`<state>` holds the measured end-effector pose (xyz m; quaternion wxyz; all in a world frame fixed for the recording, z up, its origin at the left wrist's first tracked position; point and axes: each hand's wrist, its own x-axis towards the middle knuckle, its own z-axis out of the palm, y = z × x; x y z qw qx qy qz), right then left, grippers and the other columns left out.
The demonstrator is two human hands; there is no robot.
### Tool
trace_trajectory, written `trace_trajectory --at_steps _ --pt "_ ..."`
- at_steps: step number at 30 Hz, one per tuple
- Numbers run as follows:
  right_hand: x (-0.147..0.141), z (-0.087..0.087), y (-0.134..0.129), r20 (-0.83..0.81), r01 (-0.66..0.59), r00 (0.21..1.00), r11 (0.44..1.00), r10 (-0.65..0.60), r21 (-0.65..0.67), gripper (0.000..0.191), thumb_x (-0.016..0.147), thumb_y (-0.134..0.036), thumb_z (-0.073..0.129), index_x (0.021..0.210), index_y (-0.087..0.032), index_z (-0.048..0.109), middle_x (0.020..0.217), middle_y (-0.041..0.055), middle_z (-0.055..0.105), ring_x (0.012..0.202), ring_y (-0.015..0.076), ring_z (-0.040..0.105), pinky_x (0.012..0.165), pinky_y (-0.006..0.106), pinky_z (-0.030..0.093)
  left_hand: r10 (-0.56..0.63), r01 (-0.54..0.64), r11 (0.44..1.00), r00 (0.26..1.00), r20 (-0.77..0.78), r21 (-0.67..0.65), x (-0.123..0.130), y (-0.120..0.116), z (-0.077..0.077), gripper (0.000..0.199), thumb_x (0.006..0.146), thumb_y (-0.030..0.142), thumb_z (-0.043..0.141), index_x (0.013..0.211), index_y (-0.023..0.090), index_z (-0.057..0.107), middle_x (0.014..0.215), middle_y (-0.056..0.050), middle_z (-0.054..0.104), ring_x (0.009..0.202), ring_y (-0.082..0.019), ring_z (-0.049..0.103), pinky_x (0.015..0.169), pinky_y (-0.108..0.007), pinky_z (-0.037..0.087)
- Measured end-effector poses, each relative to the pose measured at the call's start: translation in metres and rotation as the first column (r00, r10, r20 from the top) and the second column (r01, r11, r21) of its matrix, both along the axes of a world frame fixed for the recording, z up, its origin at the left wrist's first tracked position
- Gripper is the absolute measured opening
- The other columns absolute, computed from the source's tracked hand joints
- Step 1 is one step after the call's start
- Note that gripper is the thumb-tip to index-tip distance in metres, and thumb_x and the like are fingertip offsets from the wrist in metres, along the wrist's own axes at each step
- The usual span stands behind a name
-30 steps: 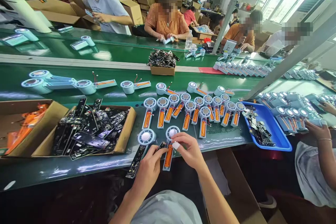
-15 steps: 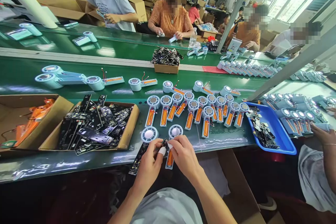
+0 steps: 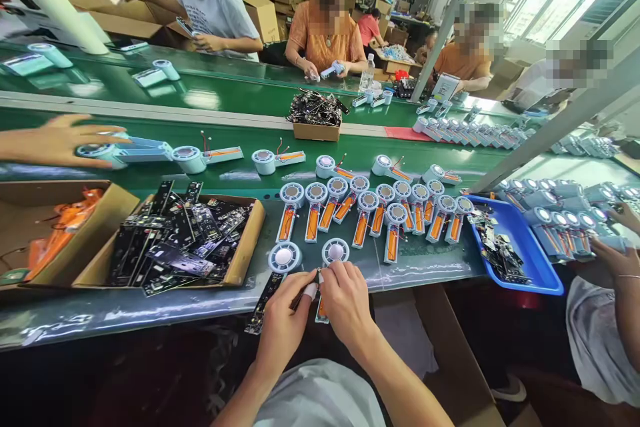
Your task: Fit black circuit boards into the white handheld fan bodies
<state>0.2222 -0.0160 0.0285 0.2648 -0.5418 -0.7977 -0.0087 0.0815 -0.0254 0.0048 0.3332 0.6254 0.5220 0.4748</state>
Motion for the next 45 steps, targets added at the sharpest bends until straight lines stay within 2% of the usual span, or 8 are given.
trace_trajectory --at_steps 5,11,18,23,29,31,37,45 --pt "0.018 0.007 0.014 -0.199 -0.148 0.974 0.971 0.110 -0.187 0.029 0.094 -0.006 0.050 0.112 -0.021 0.066 0.097 0.0064 0.067 0.089 0.0215 0.061 0.077 0.031 0.052 -0.083 0.084 0.996 0.996 0.040 -0.033 -0.008 0.009 0.001 0.033 0.087 0.011 0.050 0.104 0.022 0.076 0.104 -0.006 0.075 0.098 -0.019 0.071 0.089 -0.031 0.057" --pt "0.027 0.012 0.023 -0.196 -0.251 0.959 0.938 0.207 -0.237 0.026 0.097 -0.011 0.049 0.108 -0.021 0.070 0.098 0.0082 0.068 0.088 0.0221 0.060 0.078 0.034 0.053 -0.099 0.102 0.994 0.991 0.086 -0.035 -0.006 0.014 0.001 0.029 0.086 0.014 0.051 0.096 0.021 0.077 0.102 -0.007 0.076 0.098 -0.020 0.072 0.089 -0.032 0.058" --pt "0.040 0.023 0.002 -0.397 -0.125 0.917 0.922 -0.034 -0.366 0.028 0.095 -0.021 0.055 0.122 -0.024 0.062 0.106 0.0068 0.068 0.087 0.0191 0.064 0.074 0.030 0.056 -0.083 0.088 0.975 0.996 0.033 -0.202 -0.004 0.005 -0.005 0.030 0.091 0.019 0.047 0.113 0.020 0.068 0.109 -0.009 0.077 0.100 -0.022 0.074 0.088 -0.036 0.058" --pt "0.048 0.015 -0.020 -0.402 -0.085 0.906 0.873 -0.133 -0.480 0.033 0.090 -0.018 0.058 0.122 -0.025 0.066 0.094 0.0037 0.072 0.074 0.0173 0.064 0.067 0.028 0.054 -0.118 0.103 0.991 0.976 -0.182 -0.091 -0.007 0.001 -0.004 0.041 0.093 0.013 0.041 0.126 0.023 0.062 0.116 -0.008 0.073 0.106 -0.022 0.071 0.091 -0.036 0.057" --pt "0.046 0.008 -0.006 -0.782 -0.360 0.553 0.765 -0.287 -0.535 0.025 0.094 -0.038 0.059 0.101 -0.019 0.073 0.085 0.0054 0.073 0.068 0.0161 0.066 0.066 0.030 0.057 -0.175 0.174 0.984 0.868 -0.465 -0.044 -0.004 -0.003 0.001 0.054 0.089 0.001 0.036 0.127 0.027 0.066 0.097 -0.007 0.063 0.077 -0.019 0.070 0.066 -0.027 0.057" --pt "0.044 0.007 0.000 -0.828 -0.416 0.505 0.771 -0.244 -0.482 0.026 0.091 -0.041 0.065 0.101 -0.019 0.073 0.089 0.0061 0.073 0.077 0.0180 0.069 0.072 0.033 0.059 -0.168 0.172 0.984 0.819 -0.549 -0.044 -0.004 -0.006 0.001 0.057 0.087 -0.002 0.038 0.123 0.029 0.069 0.100 -0.007 0.061 0.072 -0.017 0.069 0.061 -0.025 0.054" --pt "0.030 0.006 -0.001 -0.658 -0.291 0.752 0.920 0.050 -0.263 0.018 0.095 -0.022 0.057 0.091 -0.021 0.074 0.096 0.0072 0.071 0.089 0.0188 0.069 0.080 0.032 0.057 -0.157 0.175 0.984 0.814 -0.560 -0.022 -0.003 -0.008 0.003 0.061 0.085 -0.004 0.038 0.126 0.030 0.067 0.101 -0.007 0.060 0.072 -0.017 0.069 0.061 -0.025 0.054" --pt "0.021 0.000 -0.010 -0.600 -0.219 0.796 0.962 0.079 -0.163 0.021 0.094 -0.014 0.055 0.097 -0.022 0.074 0.096 0.0072 0.072 0.088 0.0187 0.071 0.078 0.030 0.059 -0.125 0.145 0.989 0.919 -0.375 0.026 0.002 -0.007 0.004 0.051 0.087 0.002 0.037 0.121 0.024 0.069 0.092 -0.007 0.060 0.077 -0.019 0.068 0.064 -0.028 0.057"
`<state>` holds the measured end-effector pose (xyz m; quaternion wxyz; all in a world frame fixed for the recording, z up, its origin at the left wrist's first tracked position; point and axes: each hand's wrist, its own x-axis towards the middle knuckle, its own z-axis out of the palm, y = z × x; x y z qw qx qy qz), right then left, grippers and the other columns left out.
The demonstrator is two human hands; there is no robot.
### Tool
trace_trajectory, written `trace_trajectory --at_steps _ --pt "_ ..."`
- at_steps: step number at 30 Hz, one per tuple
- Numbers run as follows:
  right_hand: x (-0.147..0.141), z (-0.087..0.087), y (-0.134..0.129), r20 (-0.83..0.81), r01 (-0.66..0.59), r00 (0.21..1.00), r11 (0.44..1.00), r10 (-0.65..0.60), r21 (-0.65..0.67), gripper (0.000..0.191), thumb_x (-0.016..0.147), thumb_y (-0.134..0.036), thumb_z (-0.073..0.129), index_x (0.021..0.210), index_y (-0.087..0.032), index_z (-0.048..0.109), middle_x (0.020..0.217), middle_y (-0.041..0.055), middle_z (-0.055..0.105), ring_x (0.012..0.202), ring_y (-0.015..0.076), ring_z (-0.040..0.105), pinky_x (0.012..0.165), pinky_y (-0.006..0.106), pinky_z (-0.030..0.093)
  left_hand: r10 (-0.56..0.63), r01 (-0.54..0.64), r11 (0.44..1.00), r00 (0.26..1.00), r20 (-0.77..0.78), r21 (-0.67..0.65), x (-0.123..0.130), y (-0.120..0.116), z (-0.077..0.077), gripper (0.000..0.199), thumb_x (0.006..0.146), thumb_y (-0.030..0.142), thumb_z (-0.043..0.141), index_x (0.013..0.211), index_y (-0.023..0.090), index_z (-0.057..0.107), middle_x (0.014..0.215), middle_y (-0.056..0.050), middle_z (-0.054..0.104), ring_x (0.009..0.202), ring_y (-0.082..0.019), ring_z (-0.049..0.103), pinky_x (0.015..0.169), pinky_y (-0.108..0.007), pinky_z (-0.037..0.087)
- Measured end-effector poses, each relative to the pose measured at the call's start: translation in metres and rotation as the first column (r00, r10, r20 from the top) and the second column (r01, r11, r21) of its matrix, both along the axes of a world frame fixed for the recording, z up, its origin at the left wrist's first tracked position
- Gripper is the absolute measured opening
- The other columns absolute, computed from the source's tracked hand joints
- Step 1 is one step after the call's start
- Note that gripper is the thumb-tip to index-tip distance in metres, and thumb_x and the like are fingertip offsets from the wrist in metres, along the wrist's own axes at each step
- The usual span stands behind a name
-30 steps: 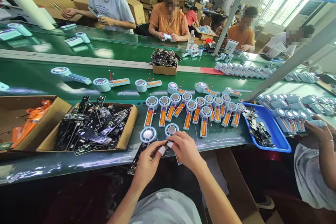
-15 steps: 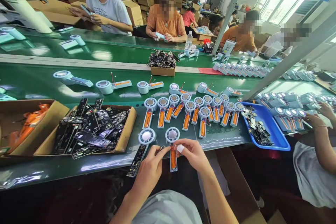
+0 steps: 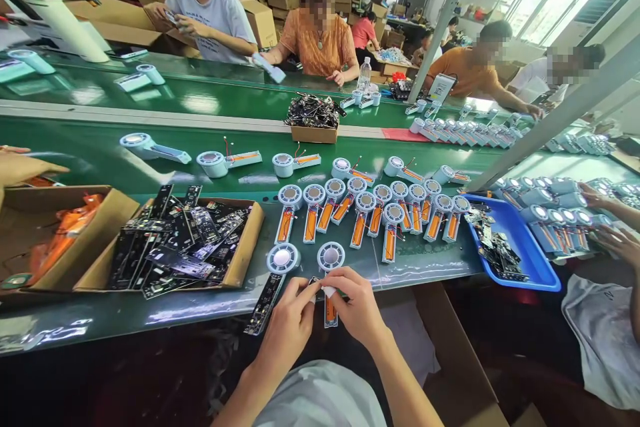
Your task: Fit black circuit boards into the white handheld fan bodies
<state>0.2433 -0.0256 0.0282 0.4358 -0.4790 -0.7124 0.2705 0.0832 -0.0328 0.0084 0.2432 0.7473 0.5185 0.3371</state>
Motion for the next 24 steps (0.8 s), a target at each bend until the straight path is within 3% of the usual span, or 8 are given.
trace_trajectory --at_steps 5,11,19,24 --pt "-0.006 0.002 0.002 0.002 0.066 0.998 0.998 -0.066 -0.008 0.019 0.096 -0.019 0.054 0.093 -0.021 0.072 0.090 0.0071 0.071 0.080 0.0178 0.069 0.072 0.028 0.058 -0.013 0.015 0.999 0.999 0.053 -0.044 0.000 -0.002 -0.004 0.053 0.087 0.002 0.035 0.126 0.024 0.065 0.095 -0.008 0.064 0.081 -0.020 0.070 0.069 -0.030 0.059" --pt "-0.007 0.010 0.008 -0.029 0.050 0.998 0.990 -0.054 -0.130 0.018 0.094 -0.019 0.056 0.092 -0.021 0.074 0.091 0.0064 0.072 0.083 0.0192 0.069 0.075 0.029 0.056 0.137 -0.126 0.988 0.979 0.148 -0.085 -0.002 0.000 -0.013 0.046 0.090 0.011 0.043 0.133 0.019 0.055 0.120 -0.012 0.070 0.110 -0.025 0.069 0.091 -0.040 0.058" --pt "-0.003 0.014 0.010 0.051 0.028 0.999 0.985 -0.019 -0.171 0.013 0.084 -0.012 0.059 0.083 -0.021 0.069 0.085 0.0028 0.066 0.070 0.0149 0.062 0.062 0.025 0.051 0.194 -0.134 0.967 0.940 0.281 -0.218 -0.004 0.001 -0.013 0.030 0.088 0.017 0.050 0.115 0.020 0.065 0.102 -0.009 0.077 0.092 -0.024 0.075 0.080 -0.038 0.061" --pt "-0.004 0.017 0.011 0.319 0.076 0.946 0.995 -0.054 -0.059 0.019 0.079 -0.005 0.055 0.081 -0.022 0.063 0.084 0.0020 0.064 0.075 0.0173 0.061 0.066 0.027 0.049 0.170 -0.117 0.977 0.934 0.314 -0.178 -0.003 0.000 -0.003 0.025 0.088 0.016 0.050 0.104 0.021 0.069 0.101 -0.007 0.077 0.091 -0.022 0.074 0.081 -0.034 0.060"
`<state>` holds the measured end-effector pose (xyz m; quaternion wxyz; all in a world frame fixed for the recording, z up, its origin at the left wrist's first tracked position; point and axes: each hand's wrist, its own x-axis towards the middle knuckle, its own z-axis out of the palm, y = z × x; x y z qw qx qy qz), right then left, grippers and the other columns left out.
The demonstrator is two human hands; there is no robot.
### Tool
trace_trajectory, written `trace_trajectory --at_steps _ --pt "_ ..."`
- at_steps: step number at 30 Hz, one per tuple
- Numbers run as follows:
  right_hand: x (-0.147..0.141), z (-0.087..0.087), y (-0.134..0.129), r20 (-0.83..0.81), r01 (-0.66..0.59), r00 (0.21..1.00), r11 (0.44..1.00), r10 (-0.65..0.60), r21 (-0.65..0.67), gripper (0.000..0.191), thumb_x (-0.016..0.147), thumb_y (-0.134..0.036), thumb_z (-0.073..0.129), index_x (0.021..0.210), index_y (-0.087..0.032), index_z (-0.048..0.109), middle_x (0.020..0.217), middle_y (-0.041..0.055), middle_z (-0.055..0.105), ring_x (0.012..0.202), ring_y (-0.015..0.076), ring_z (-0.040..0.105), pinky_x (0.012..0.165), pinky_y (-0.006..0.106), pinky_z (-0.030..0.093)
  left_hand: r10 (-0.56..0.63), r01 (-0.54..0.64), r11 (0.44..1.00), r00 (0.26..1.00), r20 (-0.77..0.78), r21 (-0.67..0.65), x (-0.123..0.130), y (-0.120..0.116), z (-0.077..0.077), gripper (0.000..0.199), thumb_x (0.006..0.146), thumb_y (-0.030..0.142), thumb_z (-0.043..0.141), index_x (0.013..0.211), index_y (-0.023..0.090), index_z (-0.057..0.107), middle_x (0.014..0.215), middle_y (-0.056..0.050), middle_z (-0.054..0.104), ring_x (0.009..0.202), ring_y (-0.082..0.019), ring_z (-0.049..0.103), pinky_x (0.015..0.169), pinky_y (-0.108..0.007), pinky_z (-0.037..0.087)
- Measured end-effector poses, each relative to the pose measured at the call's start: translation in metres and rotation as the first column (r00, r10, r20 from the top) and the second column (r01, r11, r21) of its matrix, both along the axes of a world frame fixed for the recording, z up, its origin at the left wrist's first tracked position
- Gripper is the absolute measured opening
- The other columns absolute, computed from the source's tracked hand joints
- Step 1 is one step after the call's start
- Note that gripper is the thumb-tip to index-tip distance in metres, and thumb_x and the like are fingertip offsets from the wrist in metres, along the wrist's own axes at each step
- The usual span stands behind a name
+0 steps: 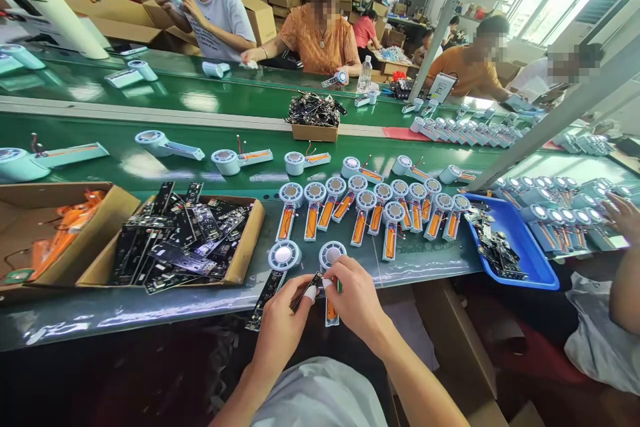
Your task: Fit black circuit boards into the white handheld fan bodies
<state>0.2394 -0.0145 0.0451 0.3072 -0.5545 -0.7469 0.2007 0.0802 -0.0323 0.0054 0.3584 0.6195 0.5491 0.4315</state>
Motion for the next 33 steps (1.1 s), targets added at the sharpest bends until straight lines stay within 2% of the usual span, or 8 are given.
trace_trajectory --at_steps 6,9,11,14,18,22,28,33 --pt "-0.012 0.005 -0.003 0.371 -0.032 0.928 0.991 -0.020 0.134 0.022 0.082 -0.001 0.052 0.078 -0.022 0.056 0.087 0.0048 0.064 0.074 0.0199 0.058 0.065 0.029 0.047 -0.028 0.037 0.987 0.998 -0.059 0.156 0.003 -0.004 0.006 0.028 0.092 0.014 0.047 0.105 0.020 0.070 0.100 -0.007 0.074 0.092 -0.021 0.072 0.081 -0.031 0.058" --pt "-0.016 0.004 -0.005 0.455 -0.064 0.890 0.983 -0.022 0.173 0.025 0.087 -0.002 0.048 0.074 -0.022 0.055 0.083 0.0061 0.062 0.071 0.0200 0.056 0.065 0.030 0.047 -0.027 0.042 0.983 0.996 -0.082 0.177 0.003 -0.006 0.005 0.029 0.093 0.014 0.046 0.108 0.020 0.070 0.101 -0.008 0.073 0.092 -0.020 0.072 0.079 -0.030 0.058" --pt "-0.013 0.004 -0.004 0.406 -0.090 0.913 0.986 0.025 0.142 0.025 0.092 -0.004 0.047 0.078 -0.022 0.059 0.085 0.0058 0.063 0.073 0.0191 0.058 0.066 0.029 0.048 -0.037 0.048 0.985 0.997 -0.073 0.164 0.001 -0.004 0.005 0.029 0.093 0.014 0.047 0.108 0.020 0.071 0.102 -0.008 0.073 0.093 -0.020 0.072 0.081 -0.030 0.057" --pt "-0.003 0.006 0.003 0.215 -0.122 0.971 0.991 0.108 0.050 0.022 0.094 -0.007 0.048 0.090 -0.022 0.064 0.094 0.0048 0.064 0.079 0.0172 0.063 0.070 0.026 0.050 -0.074 0.077 0.988 0.997 -0.032 0.131 -0.003 0.002 0.005 0.029 0.092 0.014 0.049 0.106 0.020 0.073 0.102 -0.008 0.073 0.095 -0.020 0.071 0.085 -0.031 0.057" --pt "0.011 0.008 0.014 0.048 -0.174 0.983 0.984 0.176 -0.032 0.026 0.092 -0.006 0.050 0.106 -0.021 0.068 0.100 0.0063 0.067 0.086 0.0186 0.065 0.076 0.028 0.052 -0.130 0.124 0.987 0.991 0.046 0.102 -0.008 0.011 0.005 0.028 0.091 0.013 0.051 0.103 0.020 0.075 0.102 -0.007 0.074 0.096 -0.020 0.071 0.087 -0.031 0.057" --pt "0.017 0.004 0.019 -0.071 -0.253 0.966 0.966 0.249 -0.055 0.025 0.090 -0.006 0.054 0.100 -0.020 0.072 0.101 0.0076 0.068 0.089 0.0196 0.066 0.080 0.029 0.053 -0.185 0.177 0.980 0.979 0.084 0.091 -0.011 0.015 0.004 0.029 0.090 0.012 0.051 0.101 0.021 0.077 0.101 -0.007 0.074 0.095 -0.019 0.070 0.087 -0.030 0.057" --pt "0.018 -0.001 0.018 -0.081 -0.195 0.978 0.979 0.190 -0.061 0.020 0.089 -0.008 0.060 0.096 -0.021 0.073 0.098 0.0072 0.068 0.095 0.0221 0.065 0.084 0.033 0.052 -0.228 0.222 0.973 0.968 0.107 0.069 -0.012 0.018 0.006 0.030 0.089 0.012 0.052 0.101 0.022 0.078 0.101 -0.007 0.074 0.095 -0.020 0.070 0.086 -0.030 0.057" --pt "0.024 0.010 0.023 -0.073 -0.285 0.958 0.949 0.278 -0.135 0.023 0.089 -0.006 0.058 0.101 -0.020 0.072 0.101 0.0073 0.067 0.090 0.0197 0.064 0.080 0.030 0.051 -0.206 0.207 0.978 0.966 0.155 0.013 -0.011 0.022 0.004 0.027 0.088 0.015 0.054 0.099 0.021 0.077 0.102 -0.008 0.075 0.097 -0.022 0.071 0.088 -0.033 0.056"
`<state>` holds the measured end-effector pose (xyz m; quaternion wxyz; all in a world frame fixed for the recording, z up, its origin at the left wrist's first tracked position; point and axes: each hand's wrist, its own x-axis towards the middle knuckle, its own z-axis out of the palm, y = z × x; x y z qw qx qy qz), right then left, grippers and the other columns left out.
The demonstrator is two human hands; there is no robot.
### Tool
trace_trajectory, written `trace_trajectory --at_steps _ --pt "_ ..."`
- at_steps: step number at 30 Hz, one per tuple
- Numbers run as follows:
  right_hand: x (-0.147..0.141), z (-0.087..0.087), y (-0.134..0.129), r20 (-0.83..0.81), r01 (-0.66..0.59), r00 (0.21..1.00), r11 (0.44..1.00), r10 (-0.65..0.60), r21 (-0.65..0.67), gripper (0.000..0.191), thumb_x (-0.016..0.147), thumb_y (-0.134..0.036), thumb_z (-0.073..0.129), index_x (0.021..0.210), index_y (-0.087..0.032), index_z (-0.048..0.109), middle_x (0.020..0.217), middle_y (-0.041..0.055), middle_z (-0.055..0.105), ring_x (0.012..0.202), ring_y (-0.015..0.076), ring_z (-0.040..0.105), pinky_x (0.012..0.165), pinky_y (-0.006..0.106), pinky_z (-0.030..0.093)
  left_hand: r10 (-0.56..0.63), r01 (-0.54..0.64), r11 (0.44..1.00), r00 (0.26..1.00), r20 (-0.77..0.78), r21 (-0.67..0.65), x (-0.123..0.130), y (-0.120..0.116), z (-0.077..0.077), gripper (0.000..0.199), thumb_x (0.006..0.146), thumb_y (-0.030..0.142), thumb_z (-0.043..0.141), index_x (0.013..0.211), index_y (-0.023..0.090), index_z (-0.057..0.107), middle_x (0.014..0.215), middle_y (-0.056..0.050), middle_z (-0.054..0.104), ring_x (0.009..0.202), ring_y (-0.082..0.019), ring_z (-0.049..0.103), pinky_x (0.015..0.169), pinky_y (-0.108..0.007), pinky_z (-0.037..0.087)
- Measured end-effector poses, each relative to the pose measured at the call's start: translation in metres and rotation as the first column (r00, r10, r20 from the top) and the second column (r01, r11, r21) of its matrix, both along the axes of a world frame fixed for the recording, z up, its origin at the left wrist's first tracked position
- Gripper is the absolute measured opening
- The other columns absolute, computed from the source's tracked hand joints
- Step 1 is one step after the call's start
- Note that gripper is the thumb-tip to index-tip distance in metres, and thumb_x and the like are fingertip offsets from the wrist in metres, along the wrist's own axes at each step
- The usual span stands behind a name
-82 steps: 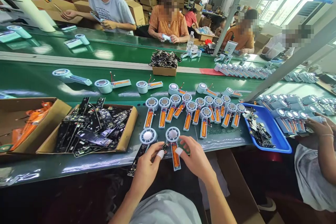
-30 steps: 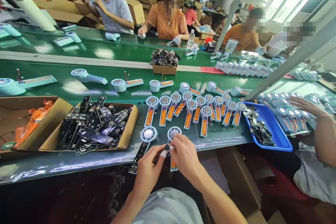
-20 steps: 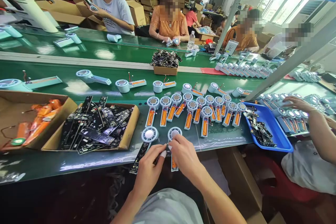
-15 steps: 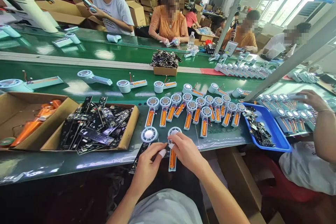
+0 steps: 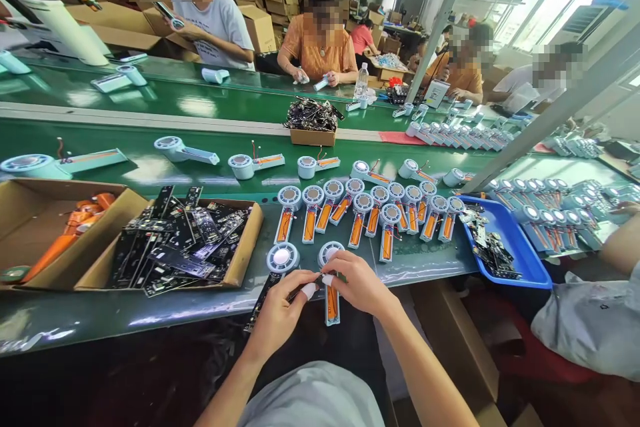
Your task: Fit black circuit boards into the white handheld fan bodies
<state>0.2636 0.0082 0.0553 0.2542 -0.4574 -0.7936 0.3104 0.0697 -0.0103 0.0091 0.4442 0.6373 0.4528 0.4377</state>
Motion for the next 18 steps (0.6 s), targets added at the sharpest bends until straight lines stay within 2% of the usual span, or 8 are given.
trace_trajectory --at_steps 4,10,18 --pt "0.005 0.007 0.005 -0.034 -0.073 0.997 0.996 0.071 -0.046 0.023 0.091 -0.008 0.058 0.102 -0.020 0.074 0.099 0.0068 0.069 0.085 0.0183 0.064 0.075 0.028 0.051 -0.034 0.035 0.998 0.999 0.020 -0.054 -0.002 0.002 -0.001 0.027 0.087 0.018 0.055 0.100 0.022 0.078 0.103 -0.007 0.076 0.098 -0.022 0.071 0.089 -0.033 0.056" --pt "0.008 0.003 0.013 -0.059 -0.120 0.991 0.991 0.117 -0.051 0.012 0.092 -0.017 0.063 0.096 -0.020 0.074 0.090 0.0054 0.070 0.085 0.0192 0.065 0.077 0.029 0.051 -0.061 0.063 0.996 0.998 0.036 -0.056 -0.003 0.004 -0.001 0.024 0.088 0.021 0.058 0.098 0.023 0.079 0.103 -0.007 0.076 0.098 -0.022 0.071 0.089 -0.032 0.056" --pt "0.010 -0.004 0.009 -0.110 -0.091 0.990 0.995 0.087 -0.030 0.012 0.094 -0.024 0.063 0.094 -0.020 0.075 0.092 0.0078 0.070 0.088 0.0210 0.067 0.073 0.029 0.053 -0.089 0.089 0.996 0.996 0.010 0.012 -0.002 0.004 0.006 0.029 0.087 0.013 0.053 0.096 0.021 0.079 0.100 -0.008 0.076 0.095 -0.020 0.071 0.086 -0.031 0.057"
